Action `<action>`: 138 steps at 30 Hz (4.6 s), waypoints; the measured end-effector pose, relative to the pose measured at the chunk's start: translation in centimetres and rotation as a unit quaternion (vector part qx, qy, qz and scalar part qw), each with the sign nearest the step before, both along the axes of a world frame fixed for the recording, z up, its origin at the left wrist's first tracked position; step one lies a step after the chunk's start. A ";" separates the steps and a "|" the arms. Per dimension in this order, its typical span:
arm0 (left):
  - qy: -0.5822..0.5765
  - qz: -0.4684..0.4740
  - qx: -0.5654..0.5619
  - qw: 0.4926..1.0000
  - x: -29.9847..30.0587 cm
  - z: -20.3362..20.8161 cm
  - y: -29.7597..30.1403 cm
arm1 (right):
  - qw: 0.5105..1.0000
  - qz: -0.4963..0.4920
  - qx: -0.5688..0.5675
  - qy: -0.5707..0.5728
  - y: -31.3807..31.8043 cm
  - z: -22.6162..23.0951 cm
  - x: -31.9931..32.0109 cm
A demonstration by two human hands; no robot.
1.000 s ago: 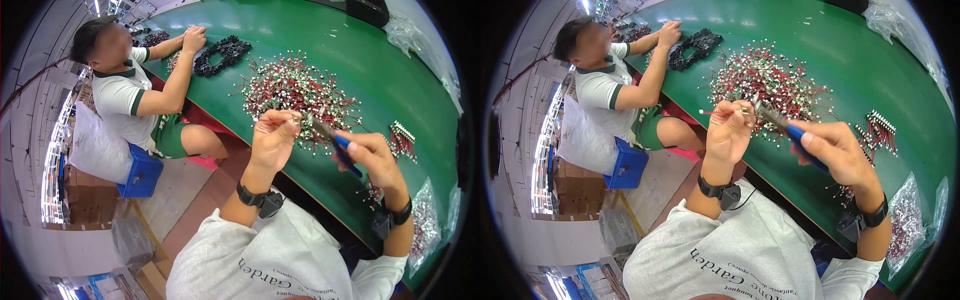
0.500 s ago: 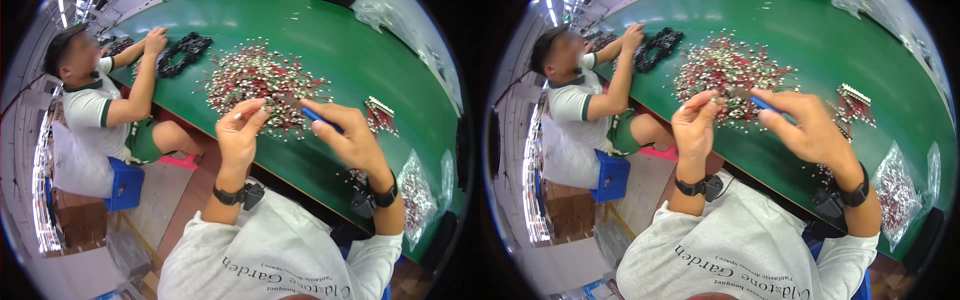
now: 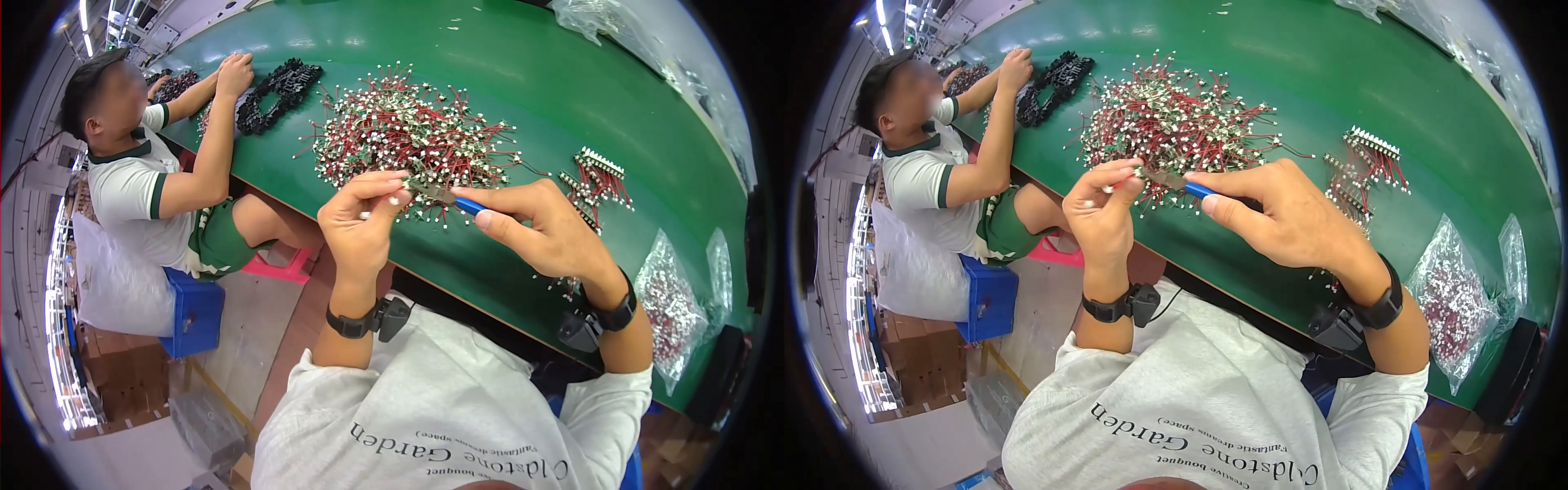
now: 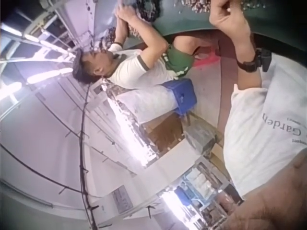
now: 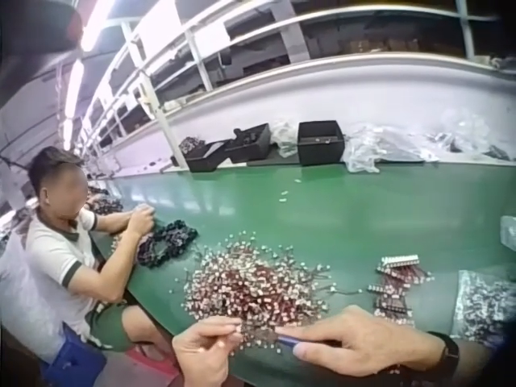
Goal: The person picks up a bundle of wires and uses pliers to cut them from a strip of circuit boards, then places the separated boards into a stack.
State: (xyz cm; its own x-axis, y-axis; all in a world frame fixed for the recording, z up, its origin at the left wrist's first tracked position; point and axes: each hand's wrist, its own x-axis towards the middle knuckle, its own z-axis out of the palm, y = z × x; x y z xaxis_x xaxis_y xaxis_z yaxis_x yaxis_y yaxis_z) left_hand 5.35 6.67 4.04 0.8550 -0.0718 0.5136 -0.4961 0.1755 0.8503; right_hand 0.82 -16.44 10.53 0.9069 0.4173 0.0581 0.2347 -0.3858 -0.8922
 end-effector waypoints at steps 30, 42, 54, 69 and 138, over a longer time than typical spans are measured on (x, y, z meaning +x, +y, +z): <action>-0.096 0.120 0.404 0.902 0.7 7.2 -6.1 | 0.881 -0.313 -0.144 -0.324 -8.2 5.0 -2.1; -0.188 -0.217 0.540 0.791 2.9 1.2 -20.0 | 0.867 -0.323 -0.084 -0.369 -9.5 7.1 -5.3; -0.059 -0.198 0.311 0.928 2.5 5.5 -15.9 | 0.881 -0.320 -0.074 -0.340 -9.4 7.0 -4.6; 0.052 -0.244 0.059 0.967 1.1 5.1 -12.9 | 0.965 -0.240 0.034 -0.095 -6.3 3.7 -2.1; 0.212 -0.269 -0.041 0.939 -7.6 -3.7 0.5 | 0.856 -0.413 -0.311 0.015 -9.4 5.5 17.5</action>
